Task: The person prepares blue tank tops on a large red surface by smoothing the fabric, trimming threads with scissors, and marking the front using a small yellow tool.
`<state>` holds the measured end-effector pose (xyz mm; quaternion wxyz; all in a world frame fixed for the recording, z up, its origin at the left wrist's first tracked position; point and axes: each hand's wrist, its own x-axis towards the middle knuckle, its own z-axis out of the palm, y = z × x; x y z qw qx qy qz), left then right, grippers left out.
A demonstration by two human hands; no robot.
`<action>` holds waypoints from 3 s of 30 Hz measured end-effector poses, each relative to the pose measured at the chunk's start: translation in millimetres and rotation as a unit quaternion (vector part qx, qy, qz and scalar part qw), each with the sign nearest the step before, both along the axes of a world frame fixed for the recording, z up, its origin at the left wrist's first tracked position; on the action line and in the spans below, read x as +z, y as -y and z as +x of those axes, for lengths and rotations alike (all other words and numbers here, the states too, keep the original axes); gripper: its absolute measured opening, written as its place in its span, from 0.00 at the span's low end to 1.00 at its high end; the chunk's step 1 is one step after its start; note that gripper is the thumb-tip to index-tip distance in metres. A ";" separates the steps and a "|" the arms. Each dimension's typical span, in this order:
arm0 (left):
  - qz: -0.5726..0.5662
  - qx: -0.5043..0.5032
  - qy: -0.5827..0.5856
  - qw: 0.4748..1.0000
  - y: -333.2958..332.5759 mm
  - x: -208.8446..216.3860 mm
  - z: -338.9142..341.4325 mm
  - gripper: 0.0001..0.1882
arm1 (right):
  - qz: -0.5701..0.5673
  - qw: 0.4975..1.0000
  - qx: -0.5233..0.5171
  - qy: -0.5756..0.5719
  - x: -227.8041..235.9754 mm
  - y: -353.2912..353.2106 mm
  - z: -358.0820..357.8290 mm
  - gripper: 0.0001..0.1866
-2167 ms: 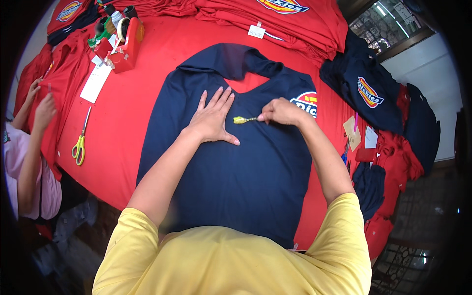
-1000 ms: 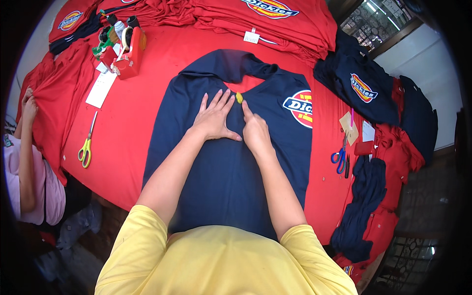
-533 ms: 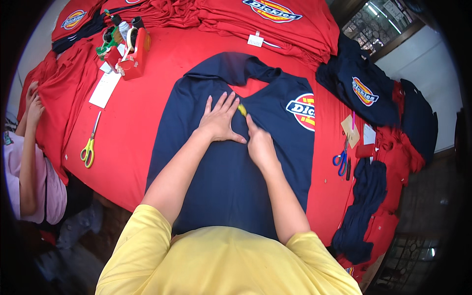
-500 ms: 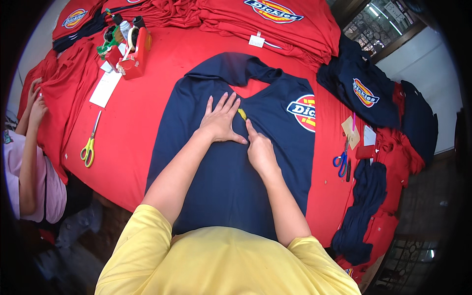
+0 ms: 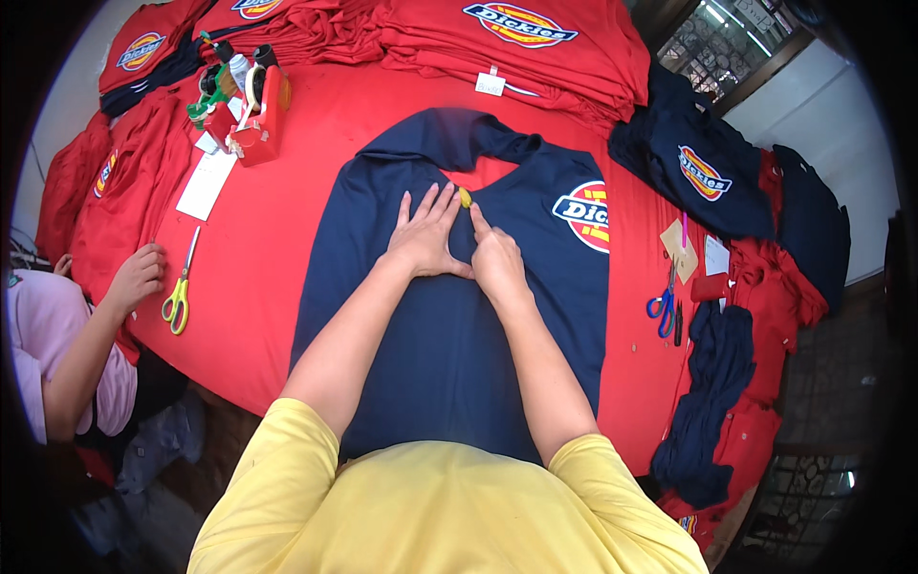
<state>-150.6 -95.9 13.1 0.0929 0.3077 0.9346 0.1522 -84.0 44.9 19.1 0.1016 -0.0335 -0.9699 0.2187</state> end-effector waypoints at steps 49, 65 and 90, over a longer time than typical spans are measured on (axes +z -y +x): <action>0.248 -0.207 -0.011 0.946 95.1 -13.7 237.3 0.17 | -0.117 0.968 -0.197 0.106 6.6 -20.2 310.1 0.12; 0.273 -0.179 0.241 0.914 84.2 87.9 212.9 0.11 | -0.548 0.834 0.008 0.065 36.6 65.5 256.9 0.11; 0.522 0.046 -0.251 0.814 300.2 237.3 129.8 0.19 | -0.138 0.906 -0.198 -0.349 194.5 -134.9 298.5 0.23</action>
